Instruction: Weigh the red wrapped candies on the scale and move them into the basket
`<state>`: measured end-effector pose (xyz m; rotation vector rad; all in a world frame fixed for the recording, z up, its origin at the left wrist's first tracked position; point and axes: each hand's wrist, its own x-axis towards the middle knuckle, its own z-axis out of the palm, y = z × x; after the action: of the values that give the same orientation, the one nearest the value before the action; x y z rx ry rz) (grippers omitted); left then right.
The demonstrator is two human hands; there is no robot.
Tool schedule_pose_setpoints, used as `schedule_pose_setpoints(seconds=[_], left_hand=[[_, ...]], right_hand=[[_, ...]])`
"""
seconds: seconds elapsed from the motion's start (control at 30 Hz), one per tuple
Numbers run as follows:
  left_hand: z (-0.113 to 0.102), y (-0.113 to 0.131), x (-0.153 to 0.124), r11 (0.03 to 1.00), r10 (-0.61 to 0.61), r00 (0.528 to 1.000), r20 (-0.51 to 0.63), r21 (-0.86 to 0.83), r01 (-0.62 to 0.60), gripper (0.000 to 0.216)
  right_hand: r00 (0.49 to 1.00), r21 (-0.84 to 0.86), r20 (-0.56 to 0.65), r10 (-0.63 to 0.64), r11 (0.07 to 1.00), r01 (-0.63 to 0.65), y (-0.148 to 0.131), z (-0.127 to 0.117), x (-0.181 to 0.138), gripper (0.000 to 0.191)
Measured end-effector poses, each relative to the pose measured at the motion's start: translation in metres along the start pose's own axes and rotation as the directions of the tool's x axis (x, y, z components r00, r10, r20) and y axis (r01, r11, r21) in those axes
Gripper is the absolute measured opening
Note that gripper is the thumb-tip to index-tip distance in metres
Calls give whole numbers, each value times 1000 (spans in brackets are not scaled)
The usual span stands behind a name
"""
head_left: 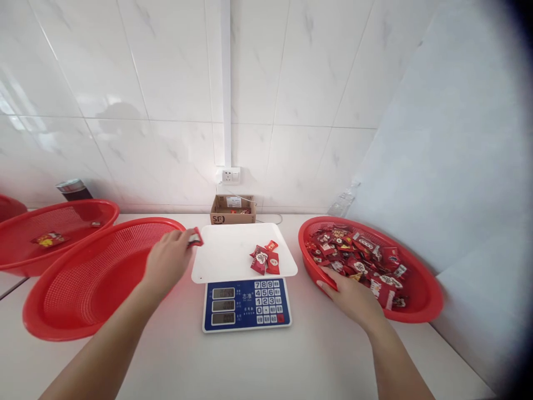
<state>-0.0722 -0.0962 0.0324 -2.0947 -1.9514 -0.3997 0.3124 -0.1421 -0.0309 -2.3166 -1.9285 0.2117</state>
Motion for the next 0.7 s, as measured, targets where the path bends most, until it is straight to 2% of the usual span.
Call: schedule_pose_setpoints(seconds=[0.07, 0.13, 0.23, 0.3, 0.37, 0.43, 0.53, 0.7], left_hand=[[-6, -17, -4, 999, -52, 997, -55, 11, 53, 38], [-5, -16, -6, 994, -30, 999, -39, -106, 25, 41], [6, 19, -9, 910, 145, 987, 66, -402, -107, 41], [16, 55, -8, 845, 300, 946, 120, -494, -205, 43], [25, 90, -4, 823, 412, 894, 179, -493, -281, 48], [35, 117, 4, 858, 425, 872, 242, -416, -302, 53], [48, 144, 20, 913, 362, 888, 284, -300, -276, 62], [63, 166, 33, 931, 332, 897, 291, -253, -262, 67]], right_hand=[[1000, 1, 5, 2, 1000, -2, 0, 1, 1, 52], [1000, -5, 9, 6, 1000, -6, 1, 2, 2, 52], [1000, -11, 3, 14, 1000, -14, 1, 4, 3, 53], [1000, -13, -4, 14, 1000, -14, 1, 4, 2, 53], [1000, -10, -10, 9, 1000, -9, 1, 3, 1, 52], [1000, -7, -14, 2, 1000, -3, 0, 2, 0, 51], [1000, -10, -21, -18, 1000, 18, -1, 0, -1, 50], [999, -7, -28, -23, 1000, 23, -2, -2, -2, 48]])
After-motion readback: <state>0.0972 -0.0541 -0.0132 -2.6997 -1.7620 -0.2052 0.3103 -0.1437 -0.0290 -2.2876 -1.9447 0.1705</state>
